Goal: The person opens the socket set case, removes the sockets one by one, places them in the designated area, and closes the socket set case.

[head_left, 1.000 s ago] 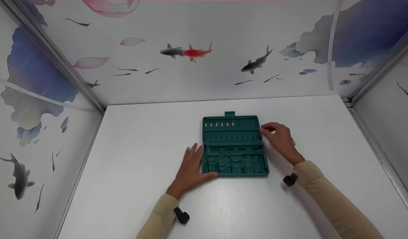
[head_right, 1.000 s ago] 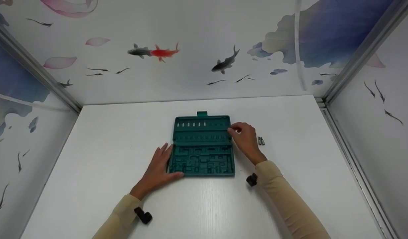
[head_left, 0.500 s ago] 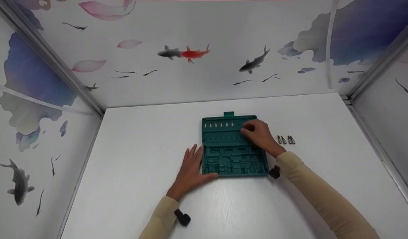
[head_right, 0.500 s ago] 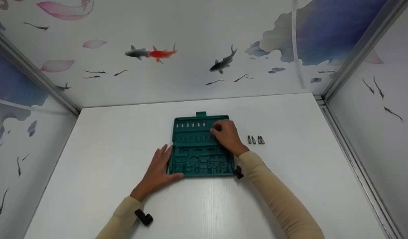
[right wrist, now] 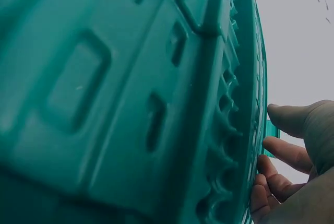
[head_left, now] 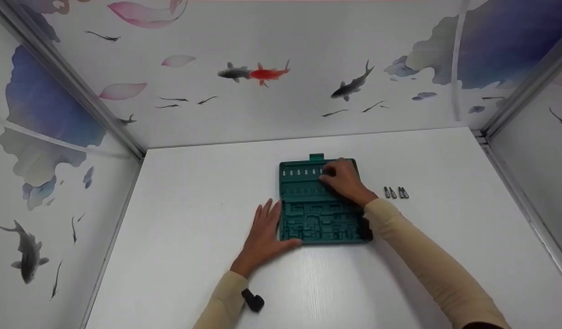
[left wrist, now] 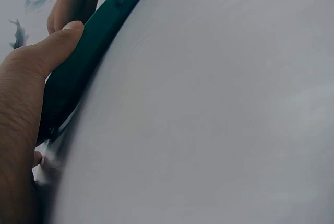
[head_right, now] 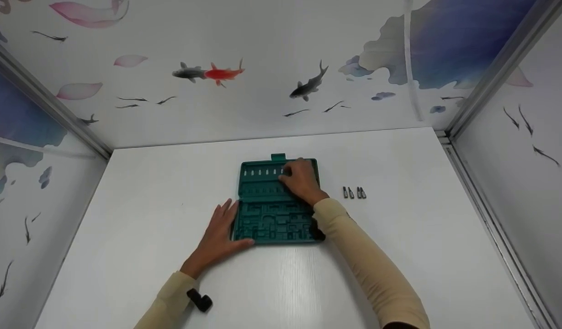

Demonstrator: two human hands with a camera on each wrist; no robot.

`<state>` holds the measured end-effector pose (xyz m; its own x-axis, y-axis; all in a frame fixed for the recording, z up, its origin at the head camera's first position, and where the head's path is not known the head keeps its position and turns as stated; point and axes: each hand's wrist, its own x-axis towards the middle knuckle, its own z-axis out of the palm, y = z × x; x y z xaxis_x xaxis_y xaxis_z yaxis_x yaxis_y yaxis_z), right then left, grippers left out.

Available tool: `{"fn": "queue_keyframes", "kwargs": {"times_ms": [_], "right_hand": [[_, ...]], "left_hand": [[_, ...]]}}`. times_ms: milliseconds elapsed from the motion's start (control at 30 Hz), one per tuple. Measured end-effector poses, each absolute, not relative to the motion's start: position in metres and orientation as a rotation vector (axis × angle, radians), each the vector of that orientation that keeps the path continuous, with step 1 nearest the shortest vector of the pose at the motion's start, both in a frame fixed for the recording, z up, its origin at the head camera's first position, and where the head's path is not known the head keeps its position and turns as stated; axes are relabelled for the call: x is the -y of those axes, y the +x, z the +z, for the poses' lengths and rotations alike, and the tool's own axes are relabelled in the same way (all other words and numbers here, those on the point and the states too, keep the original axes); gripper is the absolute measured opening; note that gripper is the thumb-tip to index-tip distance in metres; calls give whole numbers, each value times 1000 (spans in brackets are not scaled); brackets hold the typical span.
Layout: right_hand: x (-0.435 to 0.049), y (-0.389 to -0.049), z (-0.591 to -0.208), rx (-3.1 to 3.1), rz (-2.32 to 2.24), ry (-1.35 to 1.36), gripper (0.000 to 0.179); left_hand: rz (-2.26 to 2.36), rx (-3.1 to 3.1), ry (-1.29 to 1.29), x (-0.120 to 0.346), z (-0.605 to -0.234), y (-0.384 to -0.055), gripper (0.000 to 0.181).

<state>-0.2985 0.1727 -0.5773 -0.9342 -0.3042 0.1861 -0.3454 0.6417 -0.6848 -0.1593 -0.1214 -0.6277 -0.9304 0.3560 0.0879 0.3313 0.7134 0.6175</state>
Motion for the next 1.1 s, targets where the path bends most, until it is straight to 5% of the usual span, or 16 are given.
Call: {"fn": "queue_keyframes", "kwargs": {"times_ms": [667, 1100], "right_hand": [[-169, -311, -585, 2896, 1210, 508, 44], [-171, -307, -586, 2772, 1585, 293, 34]], "left_hand": [[1041, -2857, 541, 122, -628, -159, 124], [1043, -2863, 570, 122, -626, -159, 124]]}}
